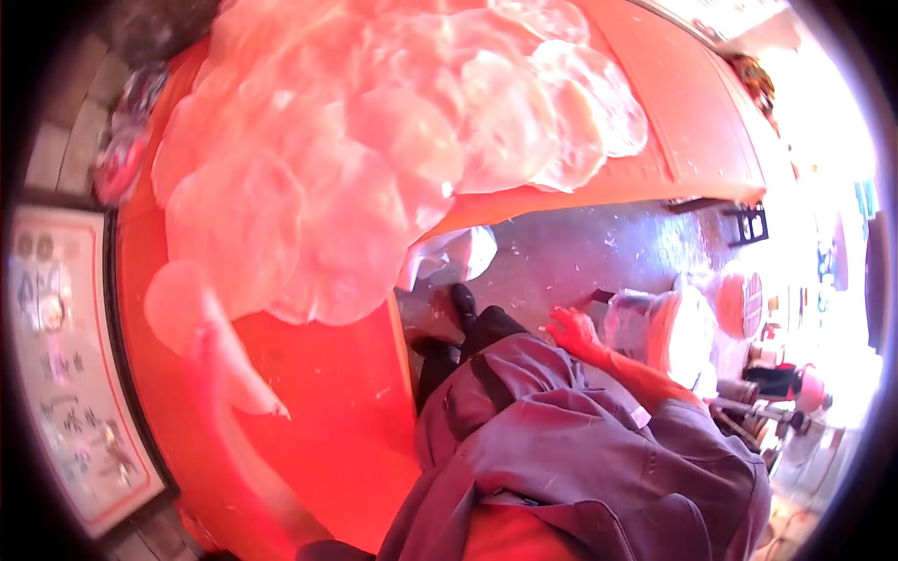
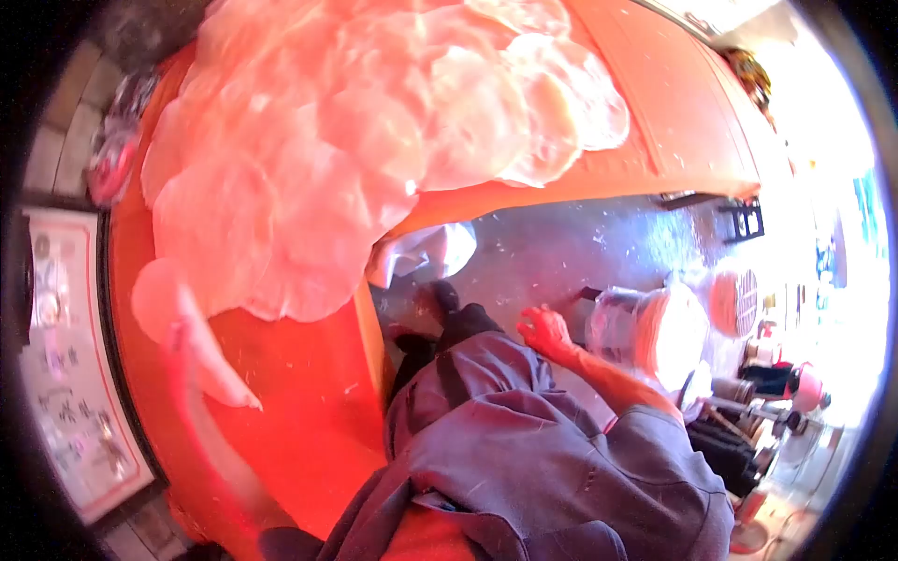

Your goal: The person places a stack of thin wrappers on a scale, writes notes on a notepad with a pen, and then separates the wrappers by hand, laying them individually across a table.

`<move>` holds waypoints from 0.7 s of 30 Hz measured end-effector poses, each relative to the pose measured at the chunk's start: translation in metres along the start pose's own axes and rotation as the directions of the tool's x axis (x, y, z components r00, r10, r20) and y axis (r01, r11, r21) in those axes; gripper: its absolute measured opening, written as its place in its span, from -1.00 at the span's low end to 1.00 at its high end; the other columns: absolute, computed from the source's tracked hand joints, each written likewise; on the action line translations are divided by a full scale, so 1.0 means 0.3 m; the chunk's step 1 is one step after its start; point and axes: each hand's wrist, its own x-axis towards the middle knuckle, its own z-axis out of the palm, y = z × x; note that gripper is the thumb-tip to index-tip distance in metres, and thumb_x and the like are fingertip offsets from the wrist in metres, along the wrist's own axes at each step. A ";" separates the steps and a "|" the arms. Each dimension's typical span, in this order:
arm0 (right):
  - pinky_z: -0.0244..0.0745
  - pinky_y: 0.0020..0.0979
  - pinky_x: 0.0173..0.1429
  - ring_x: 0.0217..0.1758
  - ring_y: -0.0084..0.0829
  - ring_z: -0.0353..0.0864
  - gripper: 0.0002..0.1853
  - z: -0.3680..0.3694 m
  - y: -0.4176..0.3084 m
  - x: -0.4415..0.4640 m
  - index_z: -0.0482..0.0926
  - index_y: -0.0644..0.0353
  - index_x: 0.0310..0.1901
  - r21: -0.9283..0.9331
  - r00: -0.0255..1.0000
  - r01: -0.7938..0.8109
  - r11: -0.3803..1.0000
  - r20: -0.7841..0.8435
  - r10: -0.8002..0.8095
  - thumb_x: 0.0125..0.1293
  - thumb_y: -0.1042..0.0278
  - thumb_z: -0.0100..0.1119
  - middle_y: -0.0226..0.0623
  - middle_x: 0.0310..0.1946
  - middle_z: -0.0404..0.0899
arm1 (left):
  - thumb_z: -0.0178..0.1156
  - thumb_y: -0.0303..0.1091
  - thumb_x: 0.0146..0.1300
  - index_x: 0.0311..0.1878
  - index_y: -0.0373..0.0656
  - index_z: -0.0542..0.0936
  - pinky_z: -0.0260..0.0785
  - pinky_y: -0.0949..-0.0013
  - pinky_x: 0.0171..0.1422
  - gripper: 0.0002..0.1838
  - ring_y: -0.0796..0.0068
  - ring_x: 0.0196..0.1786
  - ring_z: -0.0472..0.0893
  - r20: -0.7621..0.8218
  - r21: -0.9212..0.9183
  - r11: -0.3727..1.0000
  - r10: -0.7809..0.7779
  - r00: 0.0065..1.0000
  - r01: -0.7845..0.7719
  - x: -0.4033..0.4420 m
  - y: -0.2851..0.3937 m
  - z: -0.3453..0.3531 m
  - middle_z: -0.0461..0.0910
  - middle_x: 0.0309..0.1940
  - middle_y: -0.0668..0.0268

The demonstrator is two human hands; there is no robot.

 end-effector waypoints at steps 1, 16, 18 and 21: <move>0.55 -0.05 0.05 -0.08 0.03 0.64 -0.65 0.033 0.017 -0.043 0.70 0.19 -0.07 0.013 1.000 -0.008 1.000 0.010 0.008 0.26 0.11 0.25 -0.02 -0.11 0.68 | 0.26 -0.23 0.35 0.12 -0.27 0.59 0.43 0.29 0.13 -0.62 0.31 0.03 0.57 0.092 0.094 0.991 0.082 0.992 -0.091 -0.023 0.005 0.127 0.63 -0.05 0.22; 0.36 -0.50 -0.37 -0.37 -0.70 0.42 -0.79 -0.385 0.417 0.309 0.63 0.29 -0.28 0.714 0.865 0.058 0.698 -0.385 0.321 0.39 0.30 0.22 -0.53 -0.50 0.48 | 0.26 -0.18 0.29 0.16 -0.37 0.52 0.36 0.04 0.31 -0.50 -0.08 0.20 0.51 0.374 0.502 0.836 0.024 0.927 -0.224 -0.315 0.194 0.707 0.51 0.14 -0.16; 0.47 -0.49 -0.26 -0.37 -0.62 0.52 -0.76 -0.617 0.499 0.481 0.60 0.28 -0.21 0.901 0.880 0.084 0.425 -0.267 0.392 0.41 0.24 0.22 -0.46 -0.45 0.54 | 0.28 -0.18 0.28 0.16 -0.41 0.52 0.35 0.04 0.32 -0.48 -0.07 0.21 0.51 0.409 0.440 0.847 0.106 0.907 -0.298 -0.377 0.353 0.837 0.52 0.13 -0.15; 0.63 -0.32 -0.15 -0.30 -0.35 0.66 -0.73 -0.805 0.637 0.764 0.57 0.32 -0.13 0.987 0.741 0.142 0.070 -0.153 0.654 0.37 0.24 0.24 -0.22 -0.35 0.62 | 0.31 -0.19 0.25 0.20 -0.35 0.52 0.36 0.04 0.33 -0.46 -0.10 0.23 0.50 0.563 0.219 0.851 0.289 0.774 -0.477 -0.474 0.524 1.031 0.52 0.16 -0.10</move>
